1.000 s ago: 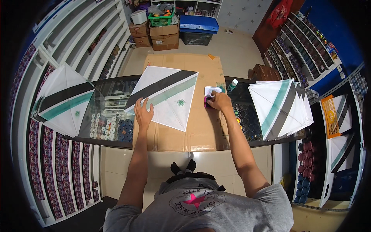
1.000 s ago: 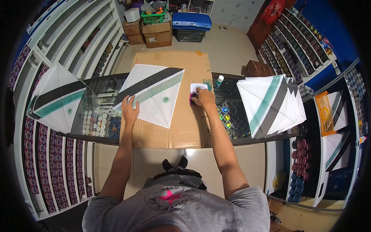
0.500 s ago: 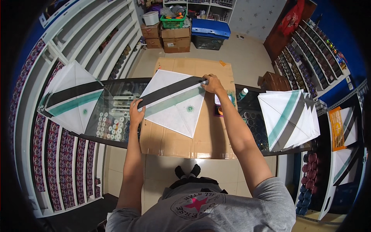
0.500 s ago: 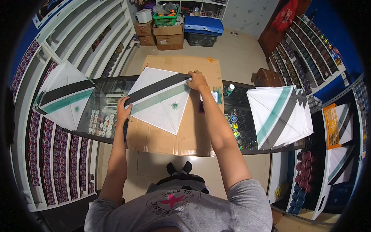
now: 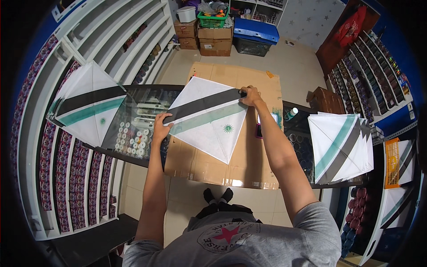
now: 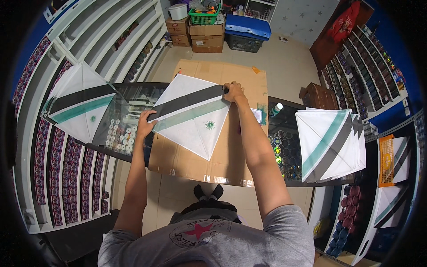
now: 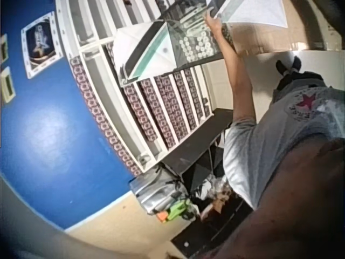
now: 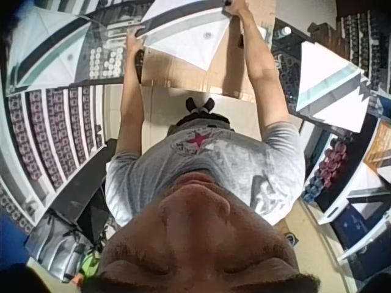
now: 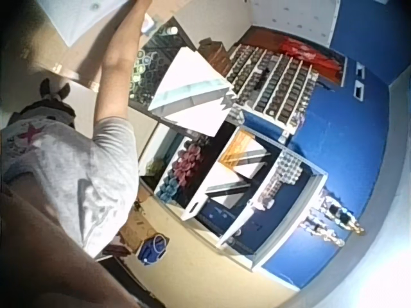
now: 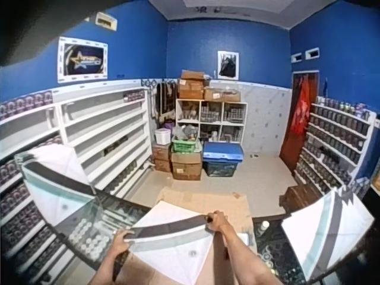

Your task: The person repeatedly picks up a folded kite from a stack, unfolds it to reveal a white surface with green and black stripes, and places it onto a cardboard sheet on the counter. The person then folds the kite back and returns it to the stack. This cycle is repeated multiple times throughout the video.

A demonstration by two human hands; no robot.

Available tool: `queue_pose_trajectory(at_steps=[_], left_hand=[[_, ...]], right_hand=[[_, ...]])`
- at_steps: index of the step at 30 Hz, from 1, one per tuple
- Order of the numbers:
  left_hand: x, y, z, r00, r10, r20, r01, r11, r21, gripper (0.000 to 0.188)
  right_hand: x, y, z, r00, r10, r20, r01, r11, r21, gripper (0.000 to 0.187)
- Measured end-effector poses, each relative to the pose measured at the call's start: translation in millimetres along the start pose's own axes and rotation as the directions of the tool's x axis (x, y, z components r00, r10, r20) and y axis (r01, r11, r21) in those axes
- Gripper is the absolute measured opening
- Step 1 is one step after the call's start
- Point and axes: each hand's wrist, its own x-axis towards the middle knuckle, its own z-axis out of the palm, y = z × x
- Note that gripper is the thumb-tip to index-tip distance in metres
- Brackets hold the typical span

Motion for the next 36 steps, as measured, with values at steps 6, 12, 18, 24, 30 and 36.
queue_pose_trajectory(at_steps=[6,12,18,24,30,36], left_hand=[[2.4,-1.3,-7.8,1.0,-0.012,-0.017,0.011,1.0,-0.024,0.041],[16.7,23.0,-29.0,0.995,0.021,-0.094,-0.035,0.988,-0.152,0.036],[36.6,78.7,-66.0,0.972,0.151,-0.18,-0.176,0.976,-0.127,0.028],[51.2,124.6,-96.1,0.938,0.225,-0.263,-0.265,0.955,-0.13,0.024],[56.0,155.0,-115.1,0.906,0.268,-0.327,-0.329,0.933,-0.145,0.021],[53.1,169.8,-117.0,0.892,0.29,-0.346,-0.352,0.927,-0.131,0.02]], right_hand=[[-1.9,2.5,-12.4,0.996,-0.049,-0.079,0.053,0.997,0.053,0.039],[-10.4,8.2,-52.6,0.915,-0.218,-0.339,0.266,0.959,0.101,0.039],[-47.1,-5.8,-115.1,0.894,-0.152,-0.422,0.252,0.949,0.192,0.036],[-79.4,-18.4,-155.5,0.791,-0.145,-0.594,0.261,0.959,0.114,0.035],[-101.0,-22.2,-179.3,0.725,-0.162,-0.669,0.314,0.943,0.112,0.031],[-112.9,-14.6,-178.4,0.718,-0.127,-0.684,0.3,0.944,0.14,0.03]])
